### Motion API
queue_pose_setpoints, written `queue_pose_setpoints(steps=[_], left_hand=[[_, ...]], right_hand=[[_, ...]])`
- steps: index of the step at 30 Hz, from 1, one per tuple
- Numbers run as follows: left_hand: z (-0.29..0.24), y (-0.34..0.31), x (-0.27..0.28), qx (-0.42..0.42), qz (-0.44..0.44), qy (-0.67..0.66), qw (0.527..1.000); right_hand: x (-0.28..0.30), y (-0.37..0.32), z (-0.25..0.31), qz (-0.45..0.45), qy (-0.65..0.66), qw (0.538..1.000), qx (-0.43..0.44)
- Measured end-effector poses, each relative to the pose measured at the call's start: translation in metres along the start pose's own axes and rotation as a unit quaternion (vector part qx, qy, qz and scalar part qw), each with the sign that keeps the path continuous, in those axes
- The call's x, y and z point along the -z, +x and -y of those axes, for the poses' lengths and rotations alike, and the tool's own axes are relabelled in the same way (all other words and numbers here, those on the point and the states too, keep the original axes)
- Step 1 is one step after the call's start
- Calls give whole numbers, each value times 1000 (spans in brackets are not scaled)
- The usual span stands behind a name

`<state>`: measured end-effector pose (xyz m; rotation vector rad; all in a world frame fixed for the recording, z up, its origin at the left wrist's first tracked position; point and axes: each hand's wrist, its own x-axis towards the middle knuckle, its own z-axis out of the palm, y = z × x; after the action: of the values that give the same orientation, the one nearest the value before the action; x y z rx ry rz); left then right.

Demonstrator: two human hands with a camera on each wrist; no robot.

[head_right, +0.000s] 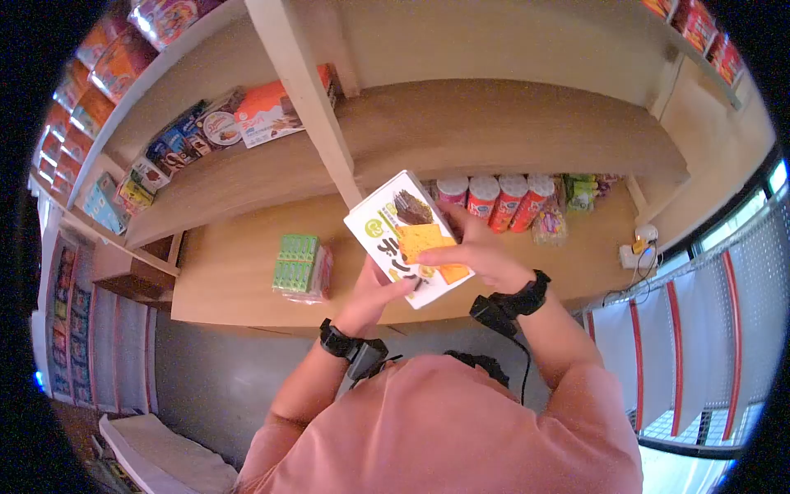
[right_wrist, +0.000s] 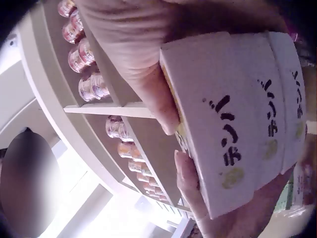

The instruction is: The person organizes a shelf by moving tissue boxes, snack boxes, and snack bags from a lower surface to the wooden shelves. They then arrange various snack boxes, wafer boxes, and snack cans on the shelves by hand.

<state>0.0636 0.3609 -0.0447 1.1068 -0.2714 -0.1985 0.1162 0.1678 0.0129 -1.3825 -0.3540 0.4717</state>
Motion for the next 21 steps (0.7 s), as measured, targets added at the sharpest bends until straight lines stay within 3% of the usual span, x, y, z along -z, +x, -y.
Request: queue_pose_setpoints(steps=[3,5,7,9,11,12,14,15,17,21], left_hand=[[0,-4,7,-46,14,88,995],[-10,-19,16,-38,15,143,989],[-10,-35,28,-3,18,151,988],[-12,-54,38,-6,-8,143,990],[-9,-74,50,-1,-101,126,987],[-8,-85,54,-5,-104,129,986],[-6,-108,62,-20,-202,95,975],[-6,-119,62,-26,-208,99,973],[-7,-144,61,-22,-313,92,945],[11,-193,61,-8,-419,87,904]], right_hand=[[12,9,45,31,-58,997,34],[27,22,74,-24,-112,992,53],[56,54,97,-36,-285,943,166],[85,99,109,-77,-357,908,204],[79,127,138,-87,-494,847,174],[87,151,140,-84,-493,847,179],[100,205,127,-83,-578,791,182],[98,219,126,-78,-576,792,189],[92,248,123,-35,-663,730,165],[93,305,114,-20,-691,714,108]])
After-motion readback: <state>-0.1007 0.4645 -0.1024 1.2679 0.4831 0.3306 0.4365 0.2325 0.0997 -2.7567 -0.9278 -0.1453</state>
